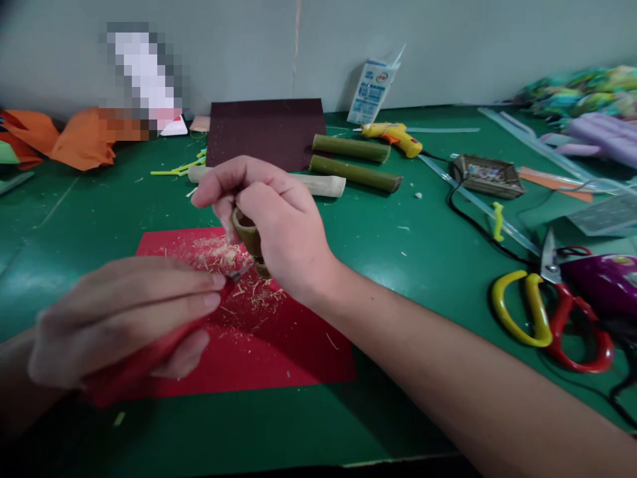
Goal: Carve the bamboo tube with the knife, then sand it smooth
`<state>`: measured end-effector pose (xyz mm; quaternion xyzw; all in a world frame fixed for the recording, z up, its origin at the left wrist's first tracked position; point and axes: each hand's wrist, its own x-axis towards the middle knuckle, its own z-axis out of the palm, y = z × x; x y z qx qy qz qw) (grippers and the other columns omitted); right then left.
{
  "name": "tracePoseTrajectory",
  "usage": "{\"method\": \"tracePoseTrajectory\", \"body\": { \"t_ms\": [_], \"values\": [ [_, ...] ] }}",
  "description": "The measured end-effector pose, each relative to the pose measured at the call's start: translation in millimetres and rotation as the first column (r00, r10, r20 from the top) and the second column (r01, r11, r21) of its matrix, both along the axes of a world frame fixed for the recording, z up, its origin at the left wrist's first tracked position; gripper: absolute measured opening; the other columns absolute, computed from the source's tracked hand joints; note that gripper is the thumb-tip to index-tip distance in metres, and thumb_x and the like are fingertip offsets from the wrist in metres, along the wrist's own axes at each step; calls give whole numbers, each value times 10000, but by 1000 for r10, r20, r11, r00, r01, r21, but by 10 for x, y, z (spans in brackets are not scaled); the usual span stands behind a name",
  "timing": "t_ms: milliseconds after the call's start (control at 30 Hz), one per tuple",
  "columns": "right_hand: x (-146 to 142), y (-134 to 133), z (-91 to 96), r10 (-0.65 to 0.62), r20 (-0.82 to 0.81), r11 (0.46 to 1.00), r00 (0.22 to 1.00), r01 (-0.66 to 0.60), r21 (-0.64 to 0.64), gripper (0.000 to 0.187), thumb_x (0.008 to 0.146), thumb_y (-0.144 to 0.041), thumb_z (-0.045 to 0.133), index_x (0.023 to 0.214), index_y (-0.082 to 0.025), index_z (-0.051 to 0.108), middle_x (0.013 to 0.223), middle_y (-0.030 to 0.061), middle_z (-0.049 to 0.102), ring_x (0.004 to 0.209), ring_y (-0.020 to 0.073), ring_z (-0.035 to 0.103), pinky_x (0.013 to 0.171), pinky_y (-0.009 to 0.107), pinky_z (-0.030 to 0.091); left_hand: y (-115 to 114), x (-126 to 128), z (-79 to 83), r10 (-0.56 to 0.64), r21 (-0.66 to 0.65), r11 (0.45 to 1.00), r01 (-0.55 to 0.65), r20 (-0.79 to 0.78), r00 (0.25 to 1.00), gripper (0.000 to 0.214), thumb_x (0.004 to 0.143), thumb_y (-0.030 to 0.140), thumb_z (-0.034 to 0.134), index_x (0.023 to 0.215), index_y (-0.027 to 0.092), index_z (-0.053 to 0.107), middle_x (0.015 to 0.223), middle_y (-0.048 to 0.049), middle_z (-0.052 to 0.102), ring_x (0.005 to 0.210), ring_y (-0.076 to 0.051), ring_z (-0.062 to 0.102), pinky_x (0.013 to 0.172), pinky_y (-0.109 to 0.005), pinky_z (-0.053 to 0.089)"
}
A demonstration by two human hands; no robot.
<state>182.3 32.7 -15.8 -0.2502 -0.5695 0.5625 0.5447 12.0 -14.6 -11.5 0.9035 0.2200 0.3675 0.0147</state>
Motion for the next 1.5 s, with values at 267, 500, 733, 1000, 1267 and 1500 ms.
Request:
{"method": "tracePoseTrajectory", "body": {
  "t_ms": [267,500,733,1000,1267,1500],
  "values": [
    [-8,-8,6,6,-27,999,1000,-7,-42,284,726,-43,353,692,-215,577,591,-5,487,530,131,450,516,279,373,-5,58,-156,-188,276,924,265,-276,943,141,749,261,604,779,124,602,875,-170,654,731,-274,613,518,-383,512],
    [-21,-18,24,-4,-42,998,999,2,-68,257,709,-39,344,672,-189,550,560,-8,464,521,130,445,492,273,339,-14,83,-178,-199,318,900,299,-310,930,103,745,221,602,789,129,593,854,-164,651,637,-233,584,443,-346,475],
    [-23,-36,7,-14,-46,997,999,10,-79,227,672,-34,353,607,-204,489,506,-24,434,516,115,446,495,250,334,-37,21,-192,-196,362,880,307,-313,929,215,752,289,615,837,91,619,919,-188,641,713,-255,606,503,-367,511],
    [-14,-41,-10,-21,-49,998,999,18,-54,236,708,-47,348,618,-208,496,525,-12,458,544,123,462,503,250,362,27,31,-151,-229,327,881,342,-337,913,121,750,209,610,819,111,628,894,-158,668,687,-225,603,555,-357,516],
    [-16,-20,-8,3,-52,999,999,-5,-32,225,754,-64,362,613,-208,461,597,-16,460,517,105,456,511,253,369,4,91,-173,-155,220,947,236,-332,931,133,772,198,574,846,100,625,933,-124,679,604,-169,525,520,-343,482],
    [-24,-27,-10,-8,-68,1000,998,6,-29,236,730,-45,336,607,-206,457,589,-14,469,507,103,446,496,251,361,6,89,-147,-153,253,933,258,-369,917,153,797,228,564,863,109,633,924,-98,684,615,-155,532,541,-320,484]
  ]
}}
